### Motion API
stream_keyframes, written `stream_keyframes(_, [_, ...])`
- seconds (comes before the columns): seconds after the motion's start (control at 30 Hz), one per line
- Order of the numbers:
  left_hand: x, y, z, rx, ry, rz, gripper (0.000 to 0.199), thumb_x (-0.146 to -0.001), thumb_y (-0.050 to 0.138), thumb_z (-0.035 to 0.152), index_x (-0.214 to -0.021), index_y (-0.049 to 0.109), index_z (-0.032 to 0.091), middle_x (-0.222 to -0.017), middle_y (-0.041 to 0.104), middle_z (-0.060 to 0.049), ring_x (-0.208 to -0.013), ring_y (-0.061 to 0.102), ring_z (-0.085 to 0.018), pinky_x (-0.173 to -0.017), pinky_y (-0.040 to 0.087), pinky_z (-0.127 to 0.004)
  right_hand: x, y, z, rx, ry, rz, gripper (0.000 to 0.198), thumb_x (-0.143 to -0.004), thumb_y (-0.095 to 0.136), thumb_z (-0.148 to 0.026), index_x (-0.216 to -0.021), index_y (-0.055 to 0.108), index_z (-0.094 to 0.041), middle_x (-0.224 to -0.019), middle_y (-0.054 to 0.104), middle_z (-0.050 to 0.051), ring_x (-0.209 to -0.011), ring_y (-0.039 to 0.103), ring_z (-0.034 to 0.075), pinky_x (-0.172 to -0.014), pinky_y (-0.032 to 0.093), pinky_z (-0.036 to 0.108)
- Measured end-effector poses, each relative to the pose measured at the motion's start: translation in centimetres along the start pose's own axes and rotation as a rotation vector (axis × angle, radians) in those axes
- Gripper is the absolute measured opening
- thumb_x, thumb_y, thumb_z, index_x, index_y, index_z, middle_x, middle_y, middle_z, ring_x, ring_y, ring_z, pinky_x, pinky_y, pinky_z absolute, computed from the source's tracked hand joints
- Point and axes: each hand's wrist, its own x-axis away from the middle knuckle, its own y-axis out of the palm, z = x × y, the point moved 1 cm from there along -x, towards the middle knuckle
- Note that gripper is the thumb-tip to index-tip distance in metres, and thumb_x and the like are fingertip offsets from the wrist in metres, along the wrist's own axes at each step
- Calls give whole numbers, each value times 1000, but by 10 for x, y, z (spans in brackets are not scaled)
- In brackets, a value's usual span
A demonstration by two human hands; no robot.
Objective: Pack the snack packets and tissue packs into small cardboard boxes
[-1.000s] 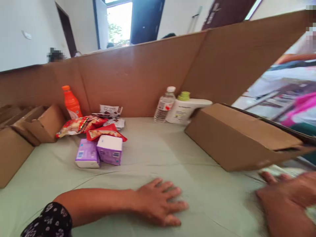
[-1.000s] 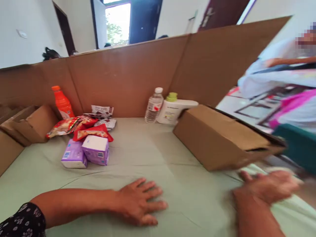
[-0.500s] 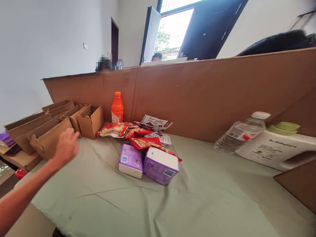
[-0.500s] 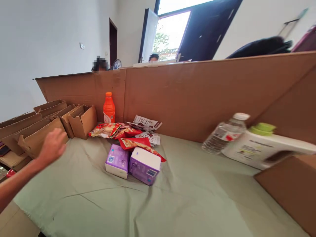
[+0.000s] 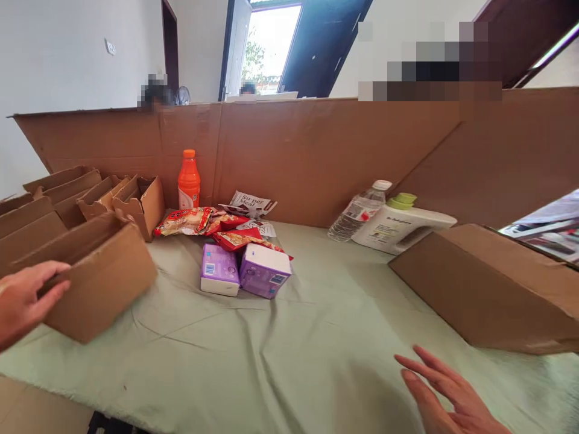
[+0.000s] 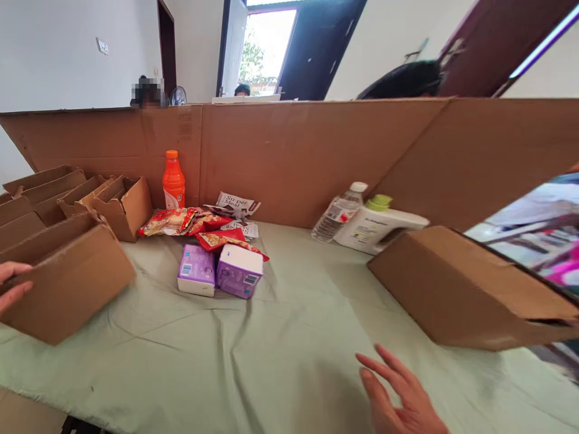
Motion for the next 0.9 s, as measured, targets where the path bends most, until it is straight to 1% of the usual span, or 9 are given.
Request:
stream_keyframes(0.07, [16,-4,39,111,259,-14,23,-94,53,44,-99,70,29,-86,76,6,-72,70,-15,-64,54,-24,11,5,-33,-52,-85,-67,28,-79,62,-63,-90,76,-41,-129,71,9,-93,74,35,-53,58,49])
stream_keyframes(0.13, [26,-4,83,207,424,-134,15,-93,57,25,-103,68,29,-85,75,5,-74,69,-14,-68,56,-23,25,13,-65,-135,-223,-159,29,-82,65,-58,-96,77,-36,-124,74,8,-107,73,34,-73,63,49])
stream_keyframes(0.23, [26,1,141,328,464,-281,29,-92,46,7,-102,65,26,-78,69,2,-68,64,-15,-64,54,-25,47,28,-106,-308,-333,-378,37,-89,64,-51,-121,73,-35,-134,70,6,-120,68,31,-93,60,47])
stream_keyframes(0.3, [19,7,168,357,519,-339,30,-91,42,3,-95,63,23,-76,65,1,-65,60,-16,-61,51,-27,58,38,-124,-442,-301,-489,46,-95,55,-52,-137,64,-34,-141,65,7,-121,67,30,-94,60,44])
stream_keyframes(0.37, [10,14,183,383,588,-352,30,-89,40,-1,-87,60,21,-72,61,1,-61,55,-16,-59,48,-29,64,47,-133,-535,-230,-502,52,-98,47,-56,-143,59,-33,-143,64,8,-124,66,31,-96,59,45])
stream_keyframes(0.53, [4,26,177,453,616,-326,25,-89,44,2,-87,60,22,-73,64,0,-65,57,-18,-63,50,-34,67,60,-127,-583,-111,-433,54,-97,43,-63,-136,66,-32,-136,68,10,-122,66,34,-96,59,48])
stream_keyframes(0.73, [23,29,151,473,482,-117,33,-86,50,3,-110,61,23,-89,73,-2,-95,70,-22,-95,56,-43,55,57,-126,-488,-84,-459,50,-97,45,-60,-118,76,-27,-121,75,10,-110,71,31,-94,59,44])
stream_keyframes(0.83, [24,34,152,527,450,-73,33,-84,49,2,-106,60,24,-85,72,-1,-91,71,-20,-93,58,-43,31,59,-142,-411,-146,-405,46,-99,45,-56,-118,74,-26,-119,76,9,-109,71,29,-95,58,43])
stream_keyframes(0.9, [21,37,157,562,452,-61,33,-83,48,1,-103,60,25,-79,71,0,-85,72,-20,-86,60,-43,7,66,-154,-328,-279,-341,40,-99,49,-51,-122,71,-27,-127,73,8,-117,67,29,-100,54,46])
